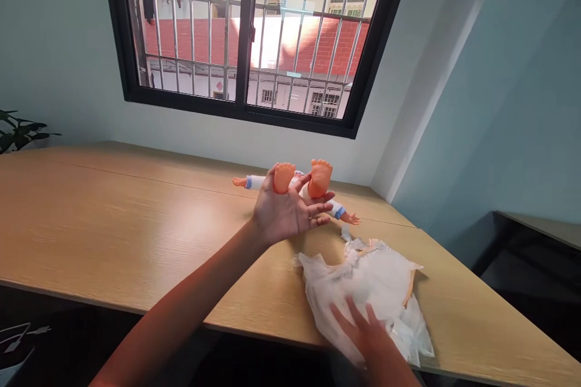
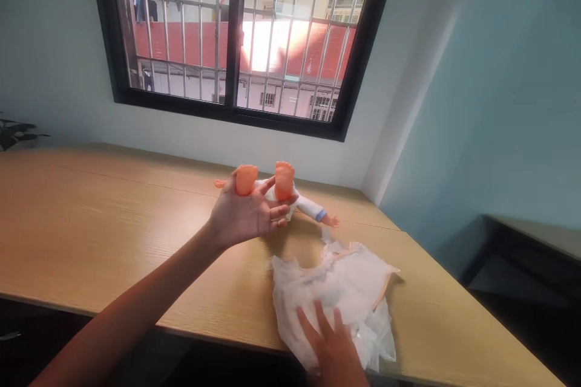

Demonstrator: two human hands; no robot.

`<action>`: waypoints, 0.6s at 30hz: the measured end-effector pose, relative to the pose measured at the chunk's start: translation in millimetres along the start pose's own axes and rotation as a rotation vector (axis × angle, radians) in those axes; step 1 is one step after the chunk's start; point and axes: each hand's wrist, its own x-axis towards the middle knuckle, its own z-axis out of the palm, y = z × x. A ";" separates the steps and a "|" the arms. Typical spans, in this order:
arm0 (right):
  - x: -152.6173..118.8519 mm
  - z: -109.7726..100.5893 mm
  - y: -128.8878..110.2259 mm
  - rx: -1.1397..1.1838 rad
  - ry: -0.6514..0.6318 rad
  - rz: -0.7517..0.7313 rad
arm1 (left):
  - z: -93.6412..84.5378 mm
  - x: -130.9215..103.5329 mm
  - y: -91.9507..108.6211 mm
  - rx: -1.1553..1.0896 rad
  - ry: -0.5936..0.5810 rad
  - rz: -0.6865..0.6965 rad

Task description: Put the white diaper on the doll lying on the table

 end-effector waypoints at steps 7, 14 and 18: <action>44.0 -42.5 -51.4 0.121 -0.016 0.065 | 10.0 21.9 8.7 0.042 0.025 -0.013; 74.6 -47.9 -77.4 0.394 -0.056 -0.442 | 9.1 21.0 10.1 0.026 0.017 -0.030; 79.3 -41.3 -51.1 0.447 -0.108 -0.625 | 7.8 17.7 12.1 0.035 0.024 -0.033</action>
